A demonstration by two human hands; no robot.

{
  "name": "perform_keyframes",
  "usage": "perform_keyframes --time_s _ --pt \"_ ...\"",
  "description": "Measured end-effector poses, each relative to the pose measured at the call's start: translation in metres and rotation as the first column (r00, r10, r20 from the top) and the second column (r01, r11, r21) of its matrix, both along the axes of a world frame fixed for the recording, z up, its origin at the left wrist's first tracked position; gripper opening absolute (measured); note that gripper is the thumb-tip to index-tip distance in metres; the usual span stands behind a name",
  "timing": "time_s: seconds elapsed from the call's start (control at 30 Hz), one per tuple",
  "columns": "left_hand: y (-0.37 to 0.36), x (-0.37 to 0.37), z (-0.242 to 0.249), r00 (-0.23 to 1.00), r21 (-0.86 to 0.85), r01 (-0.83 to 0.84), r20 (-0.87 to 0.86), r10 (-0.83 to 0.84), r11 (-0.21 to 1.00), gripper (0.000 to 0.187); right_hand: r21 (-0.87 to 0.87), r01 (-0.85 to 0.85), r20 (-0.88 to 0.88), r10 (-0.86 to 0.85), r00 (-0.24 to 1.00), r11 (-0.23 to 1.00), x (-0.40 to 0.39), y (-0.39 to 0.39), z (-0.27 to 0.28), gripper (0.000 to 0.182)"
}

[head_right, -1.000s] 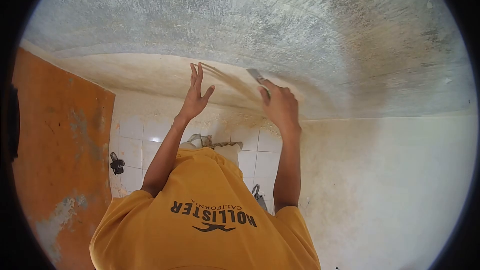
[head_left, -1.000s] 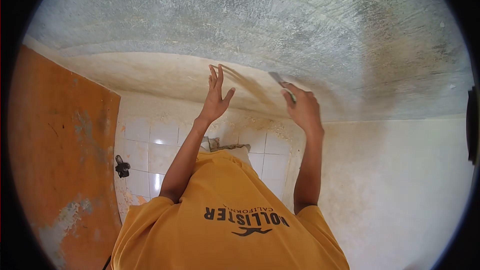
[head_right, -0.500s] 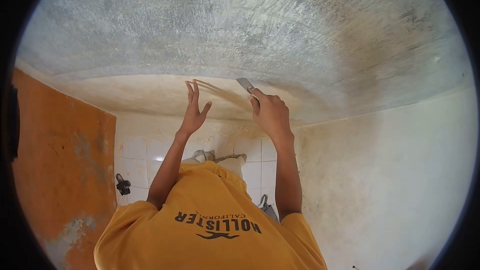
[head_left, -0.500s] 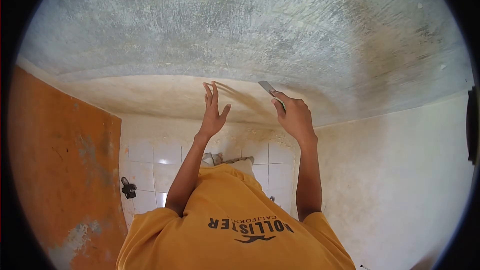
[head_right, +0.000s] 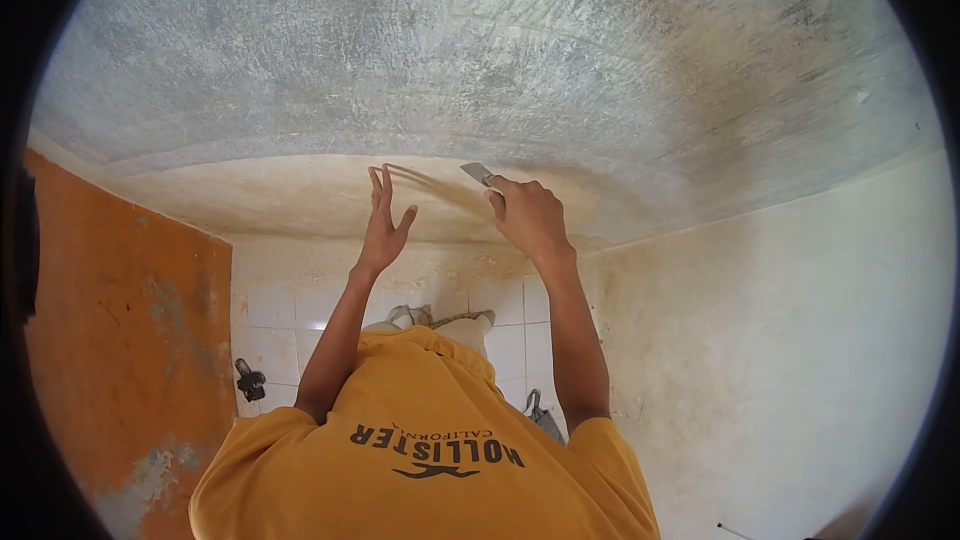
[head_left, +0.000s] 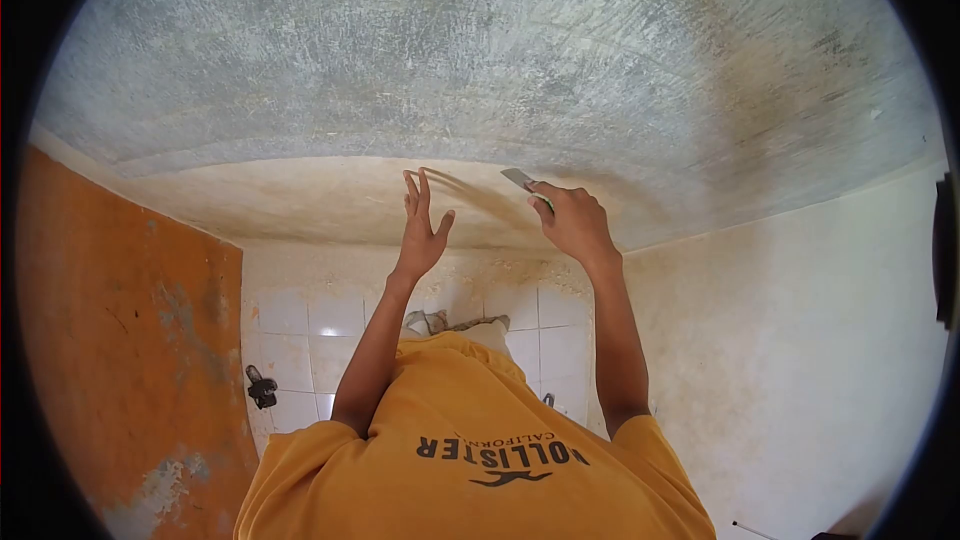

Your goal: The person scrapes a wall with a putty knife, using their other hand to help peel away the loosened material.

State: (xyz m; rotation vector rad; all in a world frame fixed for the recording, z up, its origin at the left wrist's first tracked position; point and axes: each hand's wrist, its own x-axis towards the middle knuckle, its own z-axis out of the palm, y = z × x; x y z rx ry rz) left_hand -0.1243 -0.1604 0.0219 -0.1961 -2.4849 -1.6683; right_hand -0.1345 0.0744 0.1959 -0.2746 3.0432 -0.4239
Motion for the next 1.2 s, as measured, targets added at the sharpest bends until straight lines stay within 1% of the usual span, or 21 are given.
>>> perform_keyframes --time_s 0.03,0.13,0.23,0.33,0.43,0.53,0.6,0.63,0.73,0.83,0.9,0.93,1.03,1.1,1.13,1.2 --pt "0.000 -0.001 0.000 1.000 -0.006 -0.001 -0.013 0.001 1.000 0.092 0.000 -0.010 -0.021 0.010 1.000 1.000 0.001 -0.001 0.004 0.028" --pt "-0.003 -0.003 -0.001 1.000 -0.015 -0.008 -0.022 0.007 1.000 0.092 -0.047 0.063 0.015 -0.062 0.998 0.997 0.006 -0.006 0.029 0.028" --pt "-0.007 -0.001 -0.003 1.000 -0.007 -0.004 -0.011 0.004 1.000 0.092 0.063 0.040 0.066 -0.044 0.997 0.997 -0.001 -0.008 -0.001 0.029" --pt "-0.007 -0.001 -0.004 1.000 -0.008 -0.005 -0.012 0.005 1.000 0.092 0.016 0.040 0.025 -0.040 0.999 0.999 0.004 -0.004 -0.007 0.029" --pt "-0.008 -0.004 -0.005 1.000 -0.012 -0.014 -0.019 0.013 1.000 0.091 -0.063 0.087 0.006 -0.087 0.996 0.994 0.010 -0.012 0.025 0.029" --pt "-0.007 -0.001 -0.007 1.000 0.001 -0.013 0.009 0.013 1.000 0.091 0.041 0.021 0.069 -0.023 0.997 0.999 -0.003 -0.012 -0.001 0.029" --pt "-0.003 -0.005 -0.007 1.000 0.010 -0.027 0.005 0.027 1.000 0.092 0.056 0.021 0.045 -0.024 0.999 0.998 -0.003 -0.008 -0.002 0.029" --pt "-0.002 -0.005 -0.009 0.999 0.006 -0.036 -0.004 0.036 0.999 0.093 0.062 0.023 0.039 -0.025 0.999 0.998 -0.001 -0.009 0.000 0.029" --pt "-0.003 -0.008 -0.010 0.999 -0.008 -0.040 -0.014 0.040 0.999 0.094 -0.045 0.071 0.013 -0.070 0.997 0.996 0.008 -0.014 0.021 0.029" --pt "-0.003 -0.004 -0.008 1.000 0.017 -0.028 0.005 0.028 0.999 0.094 0.011 0.028 0.023 -0.029 0.999 1.000 0.004 -0.014 -0.002 0.029" --pt "0.000 -0.004 -0.006 1.000 0.043 -0.024 0.013 0.024 0.999 0.093 0.018 0.026 -0.014 -0.026 1.000 0.999 0.005 -0.009 -0.004 0.029" --pt "0.000 -0.004 -0.007 1.000 0.051 -0.024 0.019 0.023 0.998 0.093 0.021 0.027 -0.032 -0.026 0.999 0.999 0.007 -0.011 0.001 0.029" --pt "-0.004 -0.007 -0.007 1.000 0.038 -0.020 0.010 0.020 0.999 0.094 -0.023 0.113 -0.018 -0.113 0.993 0.993 0.014 -0.016 0.029 0.030" --pt "-0.005 -0.001 -0.008 1.000 0.032 -0.018 0.009 0.018 0.999 0.093 0.019 0.050 0.016 -0.051 0.999 0.999 0.005 -0.008 -0.007 0.030" --pt "-0.005 -0.001 -0.008 1.000 0.036 -0.019 0.006 0.018 0.999 0.093 0.040 0.024 0.027 -0.025 0.999 0.999 0.002 -0.009 -0.012 0.030" --pt "-0.004 -0.006 -0.007 1.000 0.042 -0.024 -0.008 0.024 0.999 0.093 0.030 0.039 -0.015 -0.038 0.999 0.999 0.002 -0.003 -0.013 0.030"
